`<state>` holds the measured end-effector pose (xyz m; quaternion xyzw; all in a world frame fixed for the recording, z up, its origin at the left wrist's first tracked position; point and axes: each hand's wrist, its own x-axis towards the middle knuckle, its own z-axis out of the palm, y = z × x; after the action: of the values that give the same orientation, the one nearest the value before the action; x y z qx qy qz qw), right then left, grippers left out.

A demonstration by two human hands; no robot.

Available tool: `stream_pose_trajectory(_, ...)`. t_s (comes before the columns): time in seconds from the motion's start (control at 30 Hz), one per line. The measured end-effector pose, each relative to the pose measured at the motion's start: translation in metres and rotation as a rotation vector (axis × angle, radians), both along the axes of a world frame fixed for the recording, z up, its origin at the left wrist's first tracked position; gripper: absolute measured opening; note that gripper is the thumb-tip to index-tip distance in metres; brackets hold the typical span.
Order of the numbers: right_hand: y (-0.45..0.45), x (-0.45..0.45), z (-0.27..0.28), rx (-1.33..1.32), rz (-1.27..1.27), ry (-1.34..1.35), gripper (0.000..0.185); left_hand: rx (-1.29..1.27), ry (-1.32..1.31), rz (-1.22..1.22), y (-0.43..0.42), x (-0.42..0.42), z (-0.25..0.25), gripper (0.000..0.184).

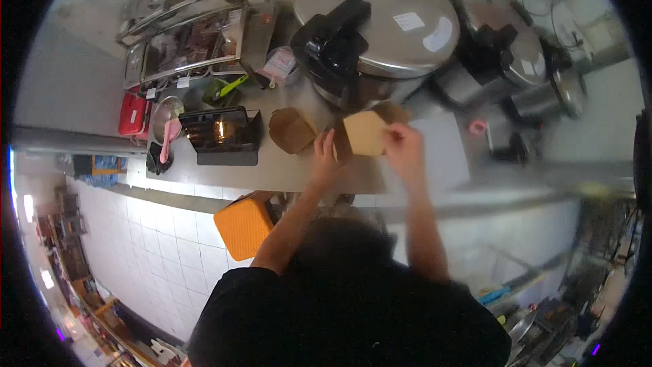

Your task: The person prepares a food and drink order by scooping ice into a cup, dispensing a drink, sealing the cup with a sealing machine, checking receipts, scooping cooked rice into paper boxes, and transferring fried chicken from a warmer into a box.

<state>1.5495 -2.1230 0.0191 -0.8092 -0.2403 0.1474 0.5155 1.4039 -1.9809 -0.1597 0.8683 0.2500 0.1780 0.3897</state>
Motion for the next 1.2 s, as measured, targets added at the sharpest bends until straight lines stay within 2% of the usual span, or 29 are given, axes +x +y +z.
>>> stream_pose_trajectory(0.07,-0.023,0.005,0.040,-0.011,-0.057,-0.125,0.009,0.067,-0.171,-0.027,0.008,-0.009,-0.021,0.098)
stream_pose_trajectory(0.1,-0.033,0.006,0.056,-0.027,-0.074,-0.121,0.009,0.027,-0.198,-0.087,0.013,-0.016,-0.005,0.092)
stream_pose_trajectory(0.17,-0.043,0.007,0.077,-0.314,-0.071,-0.057,0.018,0.068,-0.245,-0.152,0.032,-0.023,-0.028,0.091)
stream_pose_trajectory(0.2,-0.041,0.005,0.060,-0.327,-0.092,-0.059,0.018,0.088,-0.276,-0.188,0.038,-0.027,-0.030,0.090)
stream_pose_trajectory(0.23,-0.040,0.005,0.027,-0.358,-0.099,-0.202,0.014,0.108,-0.307,-0.225,0.044,-0.031,-0.032,0.090)
stream_pose_trajectory(0.27,-0.039,0.000,0.010,-0.391,-0.099,-0.344,0.011,0.028,-0.214,-0.253,0.048,-0.039,-0.016,0.088)
stream_pose_trajectory(0.3,-0.021,-0.010,0.012,-0.508,-0.080,-0.358,0.016,-0.045,-0.126,-0.273,0.055,-0.045,0.002,0.087)
stream_pose_trajectory(0.33,-0.017,-0.012,-0.011,-0.516,-0.081,-0.365,0.016,-0.052,-0.134,-0.274,0.062,-0.059,0.022,0.087)
stream_pose_trajectory(0.4,0.000,-0.009,-0.079,-0.670,-0.094,-0.417,0.018,-0.240,-0.087,-0.387,0.081,-0.093,0.057,0.079)
stream_pose_trajectory(0.43,0.011,-0.019,-0.073,-0.690,-0.069,-0.418,0.020,-0.229,-0.085,-0.362,0.093,-0.111,0.064,0.079)
stream_pose_trajectory(0.5,0.013,-0.035,-0.082,-0.398,-0.160,-0.293,0.022,0.003,-0.021,-0.374,0.144,-0.170,0.076,0.067)
stream_pose_trajectory(0.53,0.020,-0.044,-0.074,-0.412,-0.136,-0.355,0.027,0.048,0.036,-0.293,0.189,-0.204,0.079,0.067)
stream_pose_trajectory(0.57,0.033,-0.061,-0.053,-0.447,-0.195,-0.214,0.029,0.169,0.101,-0.007,0.243,-0.231,0.077,0.062)
stream_pose_trajectory(0.6,0.037,-0.067,-0.046,-0.753,-0.215,-0.144,0.030,0.279,0.154,0.258,0.296,-0.256,0.072,0.059)
stream_pose_trajectory(0.63,0.012,-0.077,-0.082,-0.571,-0.224,-0.232,0.031,0.386,0.192,0.505,0.344,-0.276,0.070,0.057)
stream_pose_trajectory(0.67,0.011,-0.090,-0.093,-0.480,-0.237,-0.276,0.032,0.482,0.214,0.739,0.379,-0.292,0.069,0.057)
stream_pose_trajectory(0.7,0.011,-0.102,-0.104,-0.392,-0.245,-0.321,0.033,0.500,0.325,0.722,0.404,-0.306,0.085,0.059)
stream_pose_trajectory(0.73,0.030,-0.124,-0.087,-0.441,-0.196,-0.407,0.032,0.513,0.431,0.698,0.420,-0.312,0.099,0.061)
stream_pose_trajectory(0.77,0.047,-0.143,-0.071,-0.494,-0.150,-0.496,0.031,0.508,0.424,0.696,0.425,-0.313,0.089,0.061)
stream_pose_trajectory(0.83,0.064,-0.163,-0.070,-0.461,-0.079,-0.491,0.030,0.415,0.616,0.415,0.429,-0.319,0.065,0.061)
stream_pose_trajectory(0.87,0.075,-0.175,-0.071,-0.417,-0.006,-0.476,0.028,0.535,0.567,0.438,0.425,-0.319,0.054,0.055)
stream_pose_trajectory(0.9,0.109,-0.177,-0.036,-0.632,0.018,0.037,0.026,0.491,0.593,0.481,0.427,-0.316,0.045,0.052)
stream_pose_trajectory(0.93,0.110,-0.183,-0.048,-0.631,0.013,0.037,0.026,0.444,0.617,0.518,0.429,-0.313,0.043,0.048)
stream_pose_trajectory(1.0,0.110,-0.188,-0.079,-0.486,0.151,-0.274,0.026,0.470,0.560,0.543,0.432,-0.316,0.047,0.042)
stream_pose_trajectory(1.03,0.138,-0.197,-0.028,-0.511,0.147,-0.084,0.025,0.498,0.510,0.576,0.432,-0.318,0.053,0.037)
stream_pose_trajectory(1.07,0.145,-0.202,-0.024,-0.507,0.143,-0.090,0.025,0.500,0.501,0.576,0.430,-0.320,0.062,0.037)
stream_pose_trajectory(1.13,0.160,-0.206,-0.021,-0.431,0.190,-0.014,0.021,0.220,0.301,0.706,0.426,-0.328,0.089,0.030)
stream_pose_trajectory(1.17,0.170,-0.208,-0.020,-0.414,0.189,-0.026,0.021,-0.442,-0.203,0.622,0.421,-0.335,0.100,0.030)
stream_pose_trajectory(1.2,0.179,-0.209,-0.018,-0.358,0.225,0.013,0.021,-0.722,-0.374,0.636,0.406,-0.330,0.128,0.028)
